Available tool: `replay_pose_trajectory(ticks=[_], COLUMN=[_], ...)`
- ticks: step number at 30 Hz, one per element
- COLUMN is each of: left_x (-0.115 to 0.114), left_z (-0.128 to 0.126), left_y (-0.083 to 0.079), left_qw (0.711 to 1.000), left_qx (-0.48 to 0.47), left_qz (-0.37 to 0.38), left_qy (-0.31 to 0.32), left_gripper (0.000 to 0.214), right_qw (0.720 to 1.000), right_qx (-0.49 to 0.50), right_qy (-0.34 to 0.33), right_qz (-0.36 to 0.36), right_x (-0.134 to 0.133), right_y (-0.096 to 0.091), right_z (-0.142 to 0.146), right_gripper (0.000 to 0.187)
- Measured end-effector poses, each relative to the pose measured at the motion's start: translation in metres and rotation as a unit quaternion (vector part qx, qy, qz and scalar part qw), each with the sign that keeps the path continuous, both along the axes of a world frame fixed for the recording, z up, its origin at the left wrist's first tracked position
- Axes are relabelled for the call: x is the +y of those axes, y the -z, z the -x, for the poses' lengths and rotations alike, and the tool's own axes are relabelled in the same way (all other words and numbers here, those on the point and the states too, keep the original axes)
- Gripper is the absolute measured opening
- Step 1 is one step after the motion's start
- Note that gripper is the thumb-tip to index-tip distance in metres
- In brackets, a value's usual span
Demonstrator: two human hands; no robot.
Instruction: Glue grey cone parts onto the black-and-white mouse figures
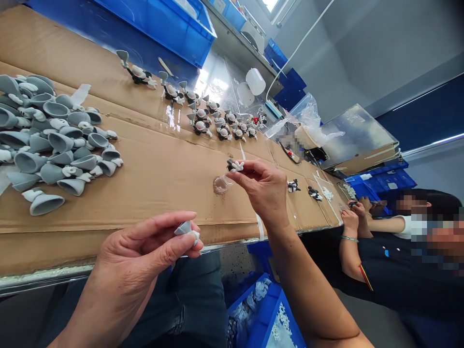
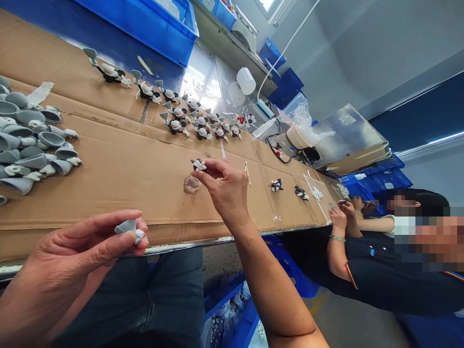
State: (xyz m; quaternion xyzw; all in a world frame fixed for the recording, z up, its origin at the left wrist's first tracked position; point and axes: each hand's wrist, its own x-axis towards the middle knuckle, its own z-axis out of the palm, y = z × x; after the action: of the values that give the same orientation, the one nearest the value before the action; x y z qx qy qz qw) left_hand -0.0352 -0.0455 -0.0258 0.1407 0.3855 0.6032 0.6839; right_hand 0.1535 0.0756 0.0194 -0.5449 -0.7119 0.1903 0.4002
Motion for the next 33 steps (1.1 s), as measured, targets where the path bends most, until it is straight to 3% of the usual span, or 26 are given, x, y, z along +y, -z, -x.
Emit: replay_pose_trajectory(ticks=[12, 15, 21, 26, 33], left_x=[0.001, 0.0, -0.001, 0.004, 0.006], left_z=[0.0, 0.0, -0.003, -0.009, -0.026], left_y=[0.0, -0.001, -0.001, 0.0, -0.003], left_qw=[1.0, 1.0, 0.999, 0.999, 0.997], left_qx=[0.009, 0.01, 0.01, -0.01, -0.08], left_qz=[0.013, 0.013, 0.03, 0.032, 0.022], left_qy=[0.001, -0.002, -0.007, 0.006, -0.007], left_gripper=[0.029, 0.031, 0.033, 0.033, 0.032], right_qw=[1.0, 0.997, 0.947, 0.927, 0.904], right_qx=[0.021, 0.076, 0.29, 0.331, 0.384], right_qy=[-0.001, 0.002, 0.033, 0.05, 0.035], right_qz=[-0.008, 0.017, 0.132, 0.167, 0.185], right_x=[-0.002, -0.002, -0.009, -0.022, -0.051], right_y=[-0.006, -0.008, -0.018, -0.023, -0.029], right_z=[-0.005, -0.006, -0.011, -0.018, -0.015], right_gripper=[0.017, 0.018, 0.025, 0.034, 0.03])
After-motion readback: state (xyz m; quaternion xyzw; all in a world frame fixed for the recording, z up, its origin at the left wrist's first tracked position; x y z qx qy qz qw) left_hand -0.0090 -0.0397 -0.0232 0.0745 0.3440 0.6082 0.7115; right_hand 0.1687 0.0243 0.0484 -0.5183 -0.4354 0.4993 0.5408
